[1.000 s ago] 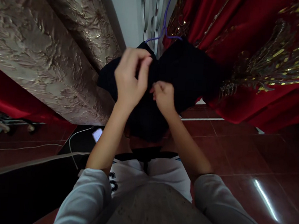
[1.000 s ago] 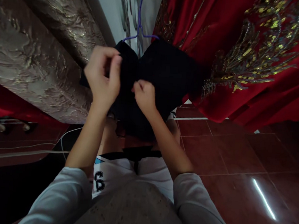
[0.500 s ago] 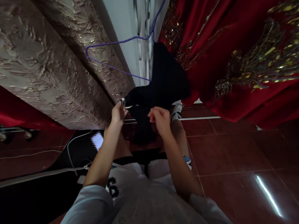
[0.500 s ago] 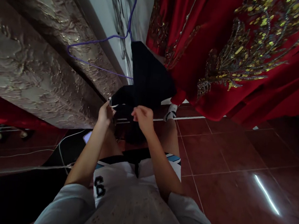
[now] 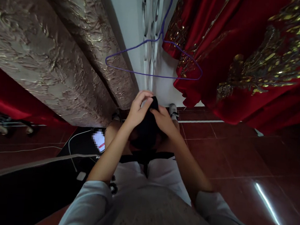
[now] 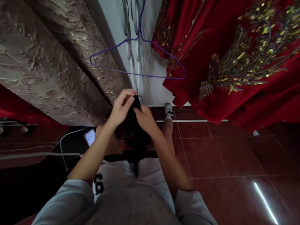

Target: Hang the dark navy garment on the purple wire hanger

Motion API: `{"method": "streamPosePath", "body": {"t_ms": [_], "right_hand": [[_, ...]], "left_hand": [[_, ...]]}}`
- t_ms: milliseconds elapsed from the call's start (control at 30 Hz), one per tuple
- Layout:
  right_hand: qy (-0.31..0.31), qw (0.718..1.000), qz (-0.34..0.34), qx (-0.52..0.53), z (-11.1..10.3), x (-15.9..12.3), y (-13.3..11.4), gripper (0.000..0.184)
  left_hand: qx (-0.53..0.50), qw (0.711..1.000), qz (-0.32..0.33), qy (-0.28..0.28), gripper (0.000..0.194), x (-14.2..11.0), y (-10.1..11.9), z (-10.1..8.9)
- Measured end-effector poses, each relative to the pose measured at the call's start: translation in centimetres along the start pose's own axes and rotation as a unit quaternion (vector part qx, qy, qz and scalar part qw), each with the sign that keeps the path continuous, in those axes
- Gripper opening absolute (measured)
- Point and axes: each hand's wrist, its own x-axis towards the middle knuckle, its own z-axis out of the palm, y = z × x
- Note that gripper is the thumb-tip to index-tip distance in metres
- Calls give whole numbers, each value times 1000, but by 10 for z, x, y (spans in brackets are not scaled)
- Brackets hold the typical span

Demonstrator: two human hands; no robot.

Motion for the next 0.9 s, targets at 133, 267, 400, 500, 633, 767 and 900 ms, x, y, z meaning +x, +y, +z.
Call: {"method": "streamPosePath", "body": {"t_ms": [133,267,400,500,633,767,900], "right_hand": [[-16,997,-28,-74,-27,26,-27,20],[19,971,-176,-159,-45,72,-35,14],[76,965,-210,-135,-34,118,-13,19],[100,979,-139,-115,-23,134,10,20],[108,978,-138,-110,-35,120,25,23],[131,971,-164,-115,-64,89,14,29],[140,964,-176,-141,-84,70,-9,37]], "left_hand": [[50,965,-99,-238,59,-33,-35,-23],[233,897,-119,-355,50,-52,-53,-56],[325,865,-186,-335,42,-45,-65,-99],[351,853,-206,-326,45,-36,-72,-132],[387,850,-221,-281,48,-25,-64,-163],[362,899,-178,-169,42,-6,-39,-171],[340,928,-145,-47,37,25,-17,-163]]}}
